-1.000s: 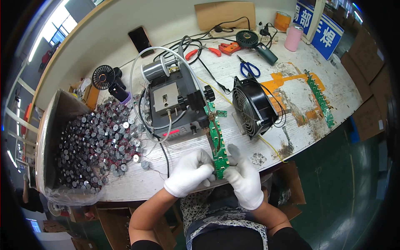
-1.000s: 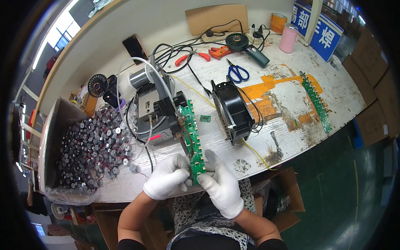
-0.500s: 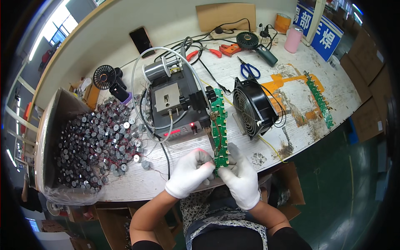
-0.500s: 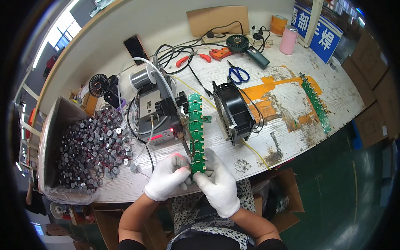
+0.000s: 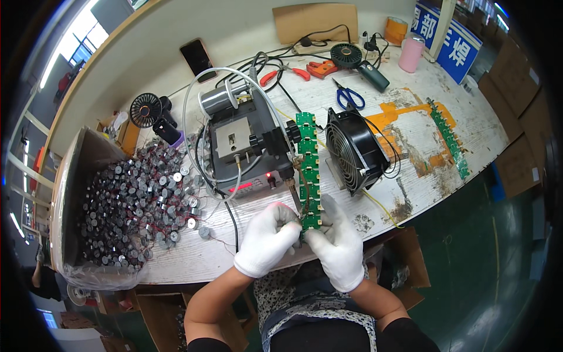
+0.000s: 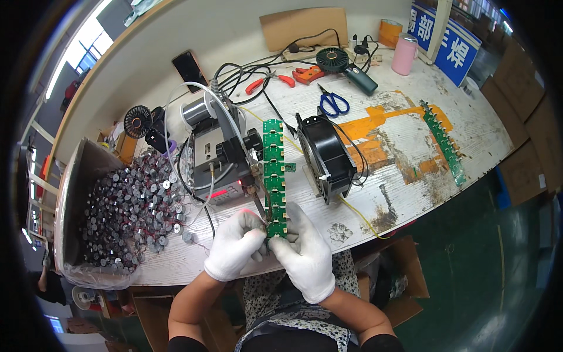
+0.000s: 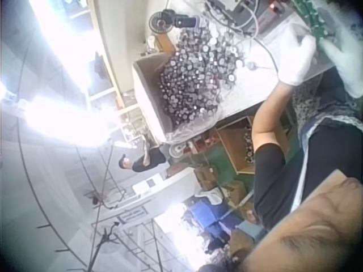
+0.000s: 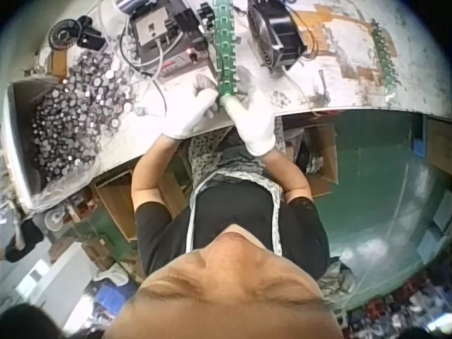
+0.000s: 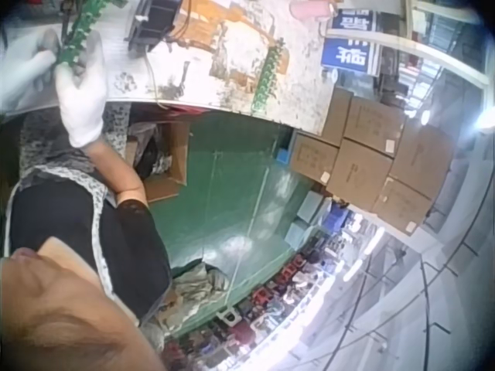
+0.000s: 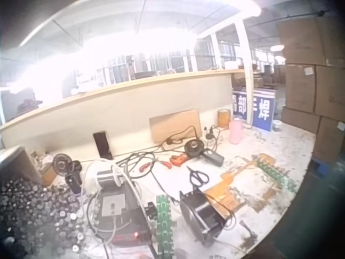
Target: Connecting small electric motors to a printed circuit board at a workbench.
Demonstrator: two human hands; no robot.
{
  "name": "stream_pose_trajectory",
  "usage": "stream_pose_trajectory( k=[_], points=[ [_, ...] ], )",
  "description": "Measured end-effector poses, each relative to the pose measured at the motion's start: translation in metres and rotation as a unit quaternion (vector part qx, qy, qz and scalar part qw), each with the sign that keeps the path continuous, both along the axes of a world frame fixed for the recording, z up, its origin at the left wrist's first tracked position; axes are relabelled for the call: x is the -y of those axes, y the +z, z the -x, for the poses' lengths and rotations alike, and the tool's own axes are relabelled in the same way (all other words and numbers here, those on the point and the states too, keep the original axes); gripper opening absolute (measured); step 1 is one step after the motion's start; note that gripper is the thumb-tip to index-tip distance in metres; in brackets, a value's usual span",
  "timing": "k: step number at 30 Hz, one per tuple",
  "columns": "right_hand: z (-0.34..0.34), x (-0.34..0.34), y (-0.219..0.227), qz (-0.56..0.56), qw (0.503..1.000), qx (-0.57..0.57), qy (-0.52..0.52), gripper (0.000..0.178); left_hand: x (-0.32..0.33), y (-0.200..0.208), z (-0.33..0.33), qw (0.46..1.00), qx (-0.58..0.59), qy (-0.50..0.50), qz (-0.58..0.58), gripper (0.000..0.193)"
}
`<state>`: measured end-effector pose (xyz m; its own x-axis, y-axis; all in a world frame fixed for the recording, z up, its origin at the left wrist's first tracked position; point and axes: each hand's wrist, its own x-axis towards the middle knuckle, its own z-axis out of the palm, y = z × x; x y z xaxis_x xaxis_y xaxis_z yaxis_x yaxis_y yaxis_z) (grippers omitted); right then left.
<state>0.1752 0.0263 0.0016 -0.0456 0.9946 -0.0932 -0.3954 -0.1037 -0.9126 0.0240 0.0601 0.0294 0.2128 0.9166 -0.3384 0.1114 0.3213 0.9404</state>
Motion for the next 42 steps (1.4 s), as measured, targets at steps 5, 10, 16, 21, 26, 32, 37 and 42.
stream_pose_trajectory(
  k=[5,10,16,21,26,32,37,42],
  points=[
    [0.000,0.001,-0.002,-0.014,1.000,-0.001,-0.008,0.065,0.000,0.002,-0.001,1.000,-0.004,0.001,-0.013,0.015],
    [0.002,0.001,-0.002,-0.022,1.000,0.008,-0.020,0.064,-0.001,0.003,-0.003,1.000,-0.012,0.003,-0.018,0.015],
    [0.004,0.000,-0.010,-0.018,0.999,-0.019,-0.028,0.065,-0.002,-0.001,-0.001,1.000,-0.029,-0.001,-0.009,0.015],
    [0.002,0.003,-0.012,-0.017,0.999,-0.005,-0.032,0.064,0.001,-0.007,-0.001,1.000,-0.022,0.000,-0.011,0.016],
    [0.000,0.003,-0.009,-0.020,0.999,0.019,-0.034,0.063,0.000,-0.006,0.000,1.000,-0.023,-0.016,0.015,0.016],
    [-0.010,0.014,-0.019,-0.039,0.991,0.126,-0.030,0.058,0.013,0.008,0.011,0.997,-0.020,-0.064,0.023,0.017],
    [-0.026,0.023,-0.022,-0.040,0.973,0.225,-0.023,0.058,0.031,0.018,0.058,0.869,-0.289,0.063,-0.396,0.014],
    [-0.030,0.023,-0.004,-0.124,0.921,0.371,0.003,0.039,0.045,0.017,0.102,0.824,-0.404,0.102,-0.383,0.020]
  ],
)
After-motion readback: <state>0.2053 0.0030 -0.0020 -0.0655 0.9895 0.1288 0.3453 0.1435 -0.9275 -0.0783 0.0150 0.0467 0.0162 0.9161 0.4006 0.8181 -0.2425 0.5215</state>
